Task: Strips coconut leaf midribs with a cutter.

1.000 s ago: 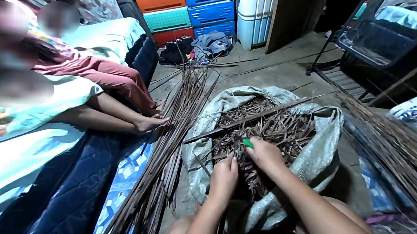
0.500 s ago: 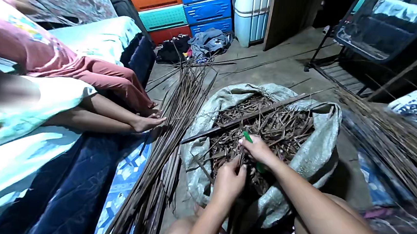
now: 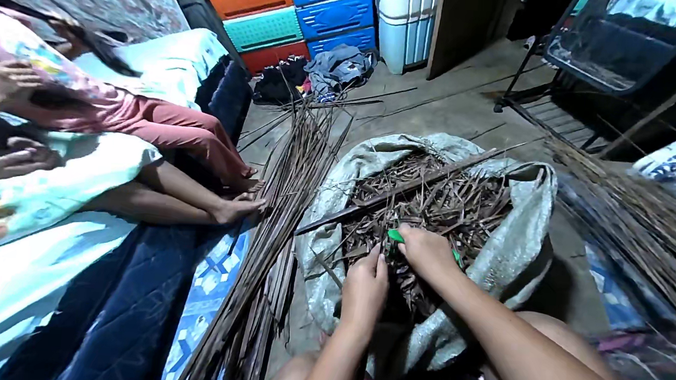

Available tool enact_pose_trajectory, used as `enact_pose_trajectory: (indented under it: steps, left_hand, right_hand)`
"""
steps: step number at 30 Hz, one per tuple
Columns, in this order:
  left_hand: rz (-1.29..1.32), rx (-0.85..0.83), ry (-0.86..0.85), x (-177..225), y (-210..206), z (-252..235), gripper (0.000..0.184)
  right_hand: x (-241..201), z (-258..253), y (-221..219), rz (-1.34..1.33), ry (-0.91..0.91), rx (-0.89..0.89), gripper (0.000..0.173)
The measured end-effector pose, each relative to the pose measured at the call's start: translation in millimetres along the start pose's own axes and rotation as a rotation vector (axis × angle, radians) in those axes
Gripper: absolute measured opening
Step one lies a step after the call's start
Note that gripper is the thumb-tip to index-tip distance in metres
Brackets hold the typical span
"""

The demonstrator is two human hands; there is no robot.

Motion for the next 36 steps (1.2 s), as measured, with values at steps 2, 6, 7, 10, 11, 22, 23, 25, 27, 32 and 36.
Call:
enact_pose_trajectory:
  steps: [2, 6, 7, 10, 11, 22, 23, 25, 27, 32, 36]
  left_hand:
    - [-0.017, 0.022, -0.017, 0.5, -1.2, -0.9, 0.041]
    - [-0.038, 0.038, -0.036, 2.4, 0.1, -1.9, 0.041]
    - [-0.043, 0.03, -0.036, 2.8, -0.5, -1.2, 0.041]
    - [-0.041, -0.007, -0.035, 3.4, -4.3, 4.3, 0.041]
    - [-0.035, -0.022, -0.032, 3.1, -5.9, 5.6, 0.042]
    - [-0.126, -0.054, 0.007, 0.2, -8.2, -0.9, 0.037]
    - [-0.144, -0.064, 0.02, 2.1, -7.7, -1.4, 0.037]
    - [-0.16, -0.075, 0.039, 5.5, -7.0, -1.6, 0.042]
    - [-0.173, -0.083, 0.034, 7.9, -9.8, 1.5, 0.044]
    - [-0.146, -0.1, 0.031, 7.6, -12.5, 4.6, 0.043]
    - [-0.127, -0.05, 0.018, 4.1, -6.3, 1.0, 0.04]
  right_hand:
    - [1.0, -6.3, 0.9, -0.016, -0.032, 0.024, 0.034]
    - [-0.1, -7.2, 1.1, -0.054, -0.082, 0.07, 0.033]
    - [2.7, -8.9, 1.5, -0.066, -0.113, 0.071, 0.033]
    - [23.5, -22.1, 8.2, -0.129, -0.233, 0.083, 0.037]
    - [29.5, -24.7, 12.1, -0.141, -0.25, 0.075, 0.038]
    - [1.7, 24.7, -4.9, 0.004, -0.002, -0.138, 0.034]
    - [0.6, 23.0, -3.5, 0.019, -0.02, -0.112, 0.033]
    - [2.8, 13.5, -0.8, 0.003, -0.078, -0.052, 0.034]
    - [14.2, -3.7, 4.0, -0.05, -0.161, 0.007, 0.034]
    - [22.2, -9.5, 14.0, -0.118, -0.171, -0.021, 0.035]
    - [6.2, 23.2, 2.5, -0.098, 0.004, -0.145, 0.033]
Point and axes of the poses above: each hand's wrist, its own z-axis away from the middle knuckle, its own y-axis out of the back of the hand, x = y × z, the point moved 6 cm from there along -z, towards the middle knuckle, and after that the axes turned 11 degrees about -y, right-handed, at the moved point
